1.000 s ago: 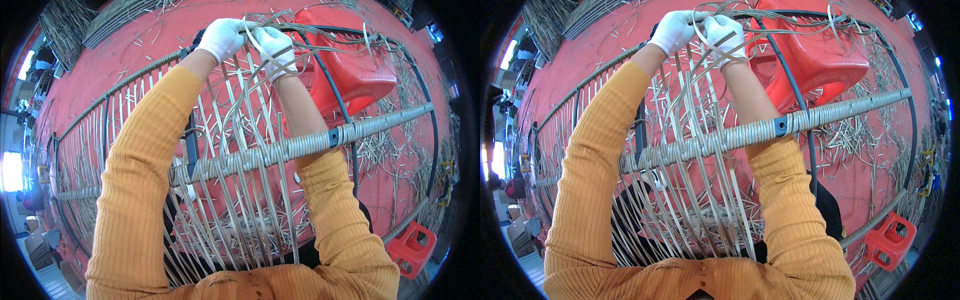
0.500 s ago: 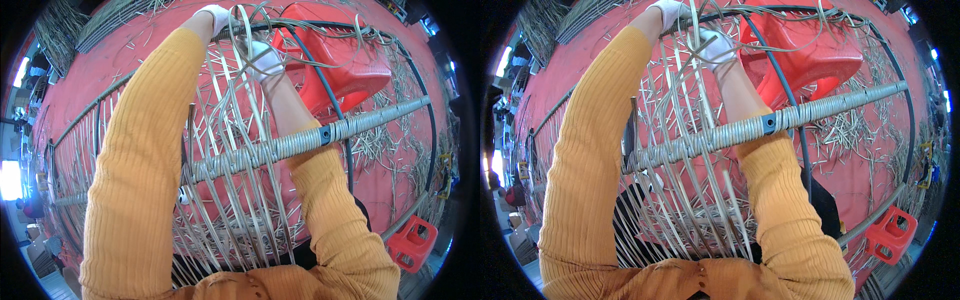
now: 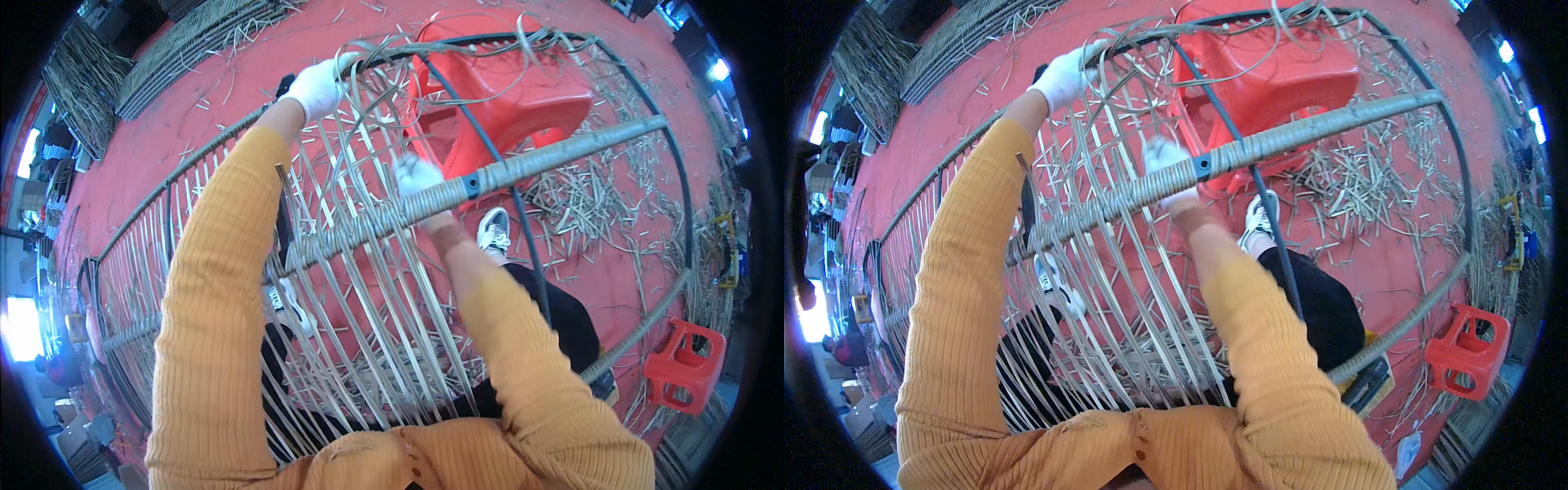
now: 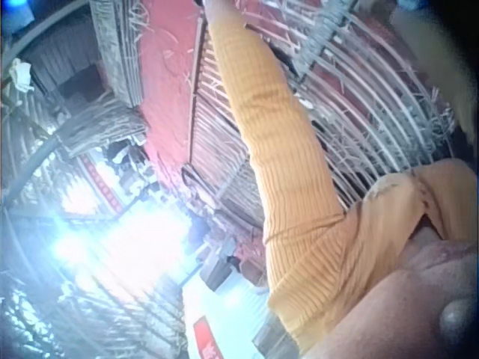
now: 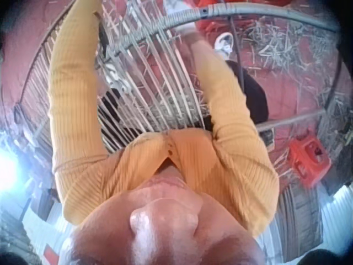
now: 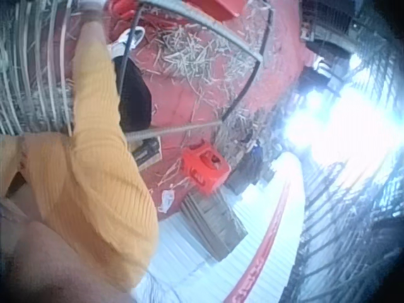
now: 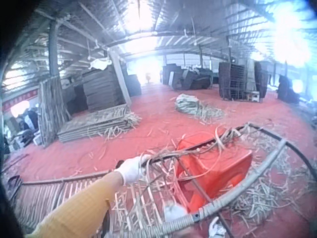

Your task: The person weaves thin strips of material through the metal frame of a chair while seated on the floor. They repeatedly thread the strips and secure them using a pneumatic staple gun.

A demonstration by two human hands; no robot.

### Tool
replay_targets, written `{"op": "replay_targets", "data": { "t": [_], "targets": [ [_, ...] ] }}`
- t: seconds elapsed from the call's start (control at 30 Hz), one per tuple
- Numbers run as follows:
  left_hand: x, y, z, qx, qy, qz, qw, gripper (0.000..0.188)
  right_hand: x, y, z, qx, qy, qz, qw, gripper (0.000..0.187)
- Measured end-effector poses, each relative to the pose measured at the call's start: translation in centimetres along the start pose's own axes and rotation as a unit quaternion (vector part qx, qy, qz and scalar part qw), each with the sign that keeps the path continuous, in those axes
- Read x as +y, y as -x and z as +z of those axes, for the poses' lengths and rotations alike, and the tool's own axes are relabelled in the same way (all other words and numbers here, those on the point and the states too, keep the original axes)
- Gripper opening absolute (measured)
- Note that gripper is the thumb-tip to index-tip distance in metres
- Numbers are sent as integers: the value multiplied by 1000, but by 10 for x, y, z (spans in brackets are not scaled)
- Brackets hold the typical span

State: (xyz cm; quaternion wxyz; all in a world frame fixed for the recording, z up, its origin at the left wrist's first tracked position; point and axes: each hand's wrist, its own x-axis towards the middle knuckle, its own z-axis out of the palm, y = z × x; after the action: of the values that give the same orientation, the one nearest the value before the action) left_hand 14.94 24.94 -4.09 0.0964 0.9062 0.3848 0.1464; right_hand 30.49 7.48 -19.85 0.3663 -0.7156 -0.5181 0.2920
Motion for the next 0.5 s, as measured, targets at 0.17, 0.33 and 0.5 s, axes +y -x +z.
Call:
{"op": "replay_targets", "data": {
  "t": [0.17, 0.33, 0.5],
  "targets": [
    [124, 68, -63, 87, 105, -25, 990, 24, -14, 216, -105, -118, 96, -51, 987, 29],
    [276, 196, -11, -116, 1, 403, 908, 8, -35, 337, -184, -124, 95, 61, 986, 27],
    [333, 249, 35, -318, -56, 397, 859, 12, -48, 413, -201, 137, 67, -78, 985, 9]
  ]
}}
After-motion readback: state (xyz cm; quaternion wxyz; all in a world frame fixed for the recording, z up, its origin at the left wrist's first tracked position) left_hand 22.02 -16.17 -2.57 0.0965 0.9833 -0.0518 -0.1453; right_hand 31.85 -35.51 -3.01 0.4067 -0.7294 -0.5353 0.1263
